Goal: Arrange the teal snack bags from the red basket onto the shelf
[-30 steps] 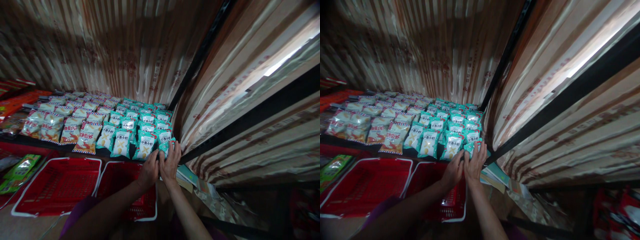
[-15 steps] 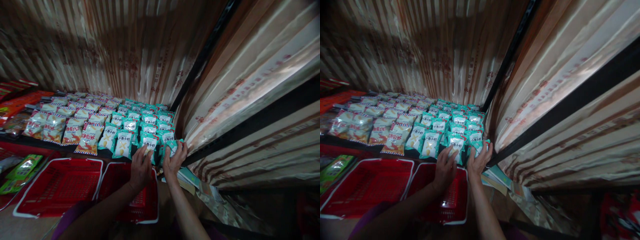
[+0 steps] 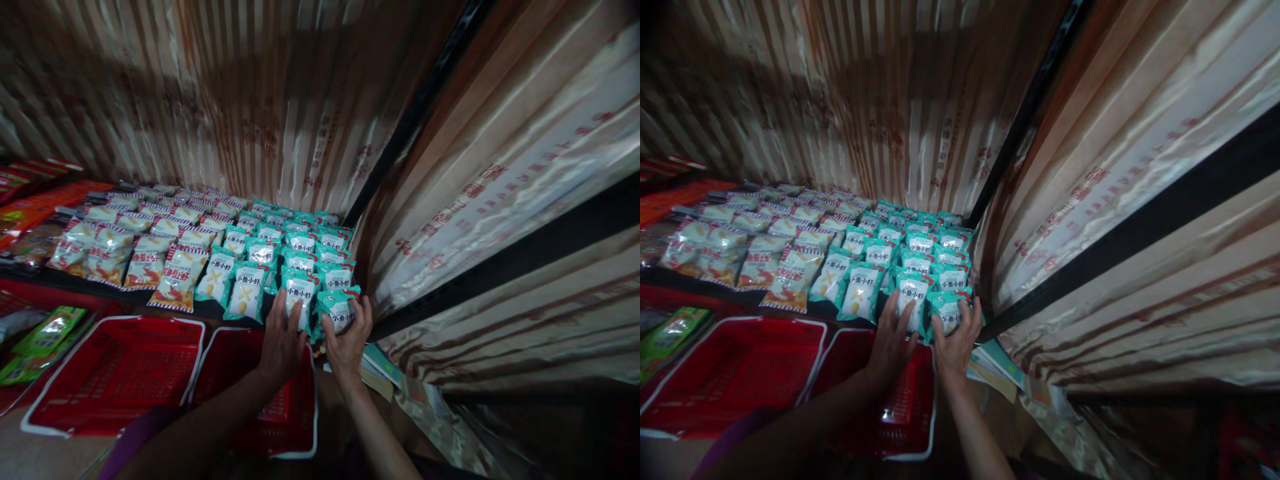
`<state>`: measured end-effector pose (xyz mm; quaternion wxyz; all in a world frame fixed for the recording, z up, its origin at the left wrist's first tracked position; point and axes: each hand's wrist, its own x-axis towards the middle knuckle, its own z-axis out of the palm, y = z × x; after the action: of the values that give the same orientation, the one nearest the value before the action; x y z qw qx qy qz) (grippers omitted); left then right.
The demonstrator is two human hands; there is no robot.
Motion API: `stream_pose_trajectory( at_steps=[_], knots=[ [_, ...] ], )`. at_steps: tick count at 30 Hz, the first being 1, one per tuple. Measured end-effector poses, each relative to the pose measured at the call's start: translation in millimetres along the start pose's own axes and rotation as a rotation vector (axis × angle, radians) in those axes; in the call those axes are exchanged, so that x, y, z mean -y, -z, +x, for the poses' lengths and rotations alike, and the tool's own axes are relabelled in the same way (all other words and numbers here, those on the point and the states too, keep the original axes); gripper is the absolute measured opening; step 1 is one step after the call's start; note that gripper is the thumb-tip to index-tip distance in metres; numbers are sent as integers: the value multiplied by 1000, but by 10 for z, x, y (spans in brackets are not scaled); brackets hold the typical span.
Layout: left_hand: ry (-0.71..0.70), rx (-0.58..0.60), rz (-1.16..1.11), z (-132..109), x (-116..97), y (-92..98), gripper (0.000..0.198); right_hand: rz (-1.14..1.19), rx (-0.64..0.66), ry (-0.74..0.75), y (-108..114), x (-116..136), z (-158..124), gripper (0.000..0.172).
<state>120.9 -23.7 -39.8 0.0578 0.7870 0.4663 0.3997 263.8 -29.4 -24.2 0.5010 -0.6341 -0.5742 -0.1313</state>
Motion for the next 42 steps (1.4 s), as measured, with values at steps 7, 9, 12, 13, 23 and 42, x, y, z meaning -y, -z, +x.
stream_pose_trajectory(
  at_steps=[7,9,12,13,23,42],
  knots=[
    [51,-35,34,30,15,-17,54,-18,86,99,1,-96,34,49],
    [52,-48,43,34,22,-24,52,9,95,97,-26,-94,32,53],
    [43,-77,44,28,40,-45,52,42,64,86,-65,-100,31,54],
    [41,-82,43,25,44,-51,53,44,45,79,-73,-106,32,53],
    [52,-93,13,17,39,-76,51,-14,-92,43,-85,-79,146,51],
    [81,-39,2,34,15,-29,56,-54,11,144,-146,-103,27,58]
  ],
)
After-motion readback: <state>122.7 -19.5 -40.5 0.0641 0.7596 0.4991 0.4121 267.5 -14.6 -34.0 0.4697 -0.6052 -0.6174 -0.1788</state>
